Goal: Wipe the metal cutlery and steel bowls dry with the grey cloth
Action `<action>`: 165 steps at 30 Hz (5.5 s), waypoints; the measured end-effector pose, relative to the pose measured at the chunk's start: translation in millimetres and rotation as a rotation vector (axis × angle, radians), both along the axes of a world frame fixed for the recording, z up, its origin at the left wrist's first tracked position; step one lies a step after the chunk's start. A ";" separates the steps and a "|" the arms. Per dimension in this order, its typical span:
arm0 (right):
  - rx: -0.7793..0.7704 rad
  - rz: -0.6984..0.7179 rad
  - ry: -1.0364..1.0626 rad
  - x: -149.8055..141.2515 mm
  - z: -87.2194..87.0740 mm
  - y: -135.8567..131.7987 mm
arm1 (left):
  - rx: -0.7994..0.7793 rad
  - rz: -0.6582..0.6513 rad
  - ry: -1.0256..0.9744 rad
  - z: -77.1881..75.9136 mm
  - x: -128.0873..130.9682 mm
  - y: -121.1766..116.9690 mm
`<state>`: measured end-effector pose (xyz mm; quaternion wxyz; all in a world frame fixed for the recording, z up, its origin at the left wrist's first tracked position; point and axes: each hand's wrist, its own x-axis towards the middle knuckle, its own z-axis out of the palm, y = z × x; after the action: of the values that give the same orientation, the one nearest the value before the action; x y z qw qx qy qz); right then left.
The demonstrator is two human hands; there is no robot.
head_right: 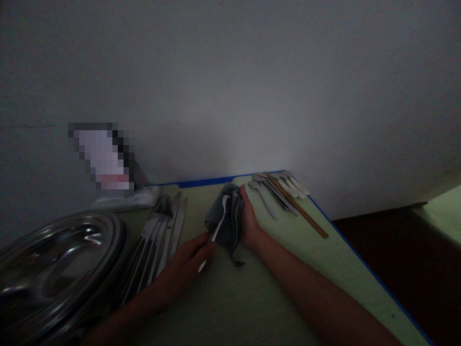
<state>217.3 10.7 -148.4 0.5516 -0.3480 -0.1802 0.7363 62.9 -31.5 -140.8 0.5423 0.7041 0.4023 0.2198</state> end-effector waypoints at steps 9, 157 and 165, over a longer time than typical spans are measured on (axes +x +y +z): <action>-0.031 -0.111 -0.054 -4.4 3.6 -4.1 | -0.054 0.077 -0.044 0.3 -1.1 1.0; 0.169 0.127 0.169 -3.7 -4.7 -1.7 | -0.023 0.148 -0.017 6.3 9.9 -9.7; 0.133 0.050 0.141 -9.3 -6.6 -3.1 | 0.033 0.143 0.027 3.3 10.4 -6.0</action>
<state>208.0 7.6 -155.0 0.5661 -0.2533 -0.1982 0.7590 73.3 -37.5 -137.6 0.5082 0.6852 0.4552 0.2551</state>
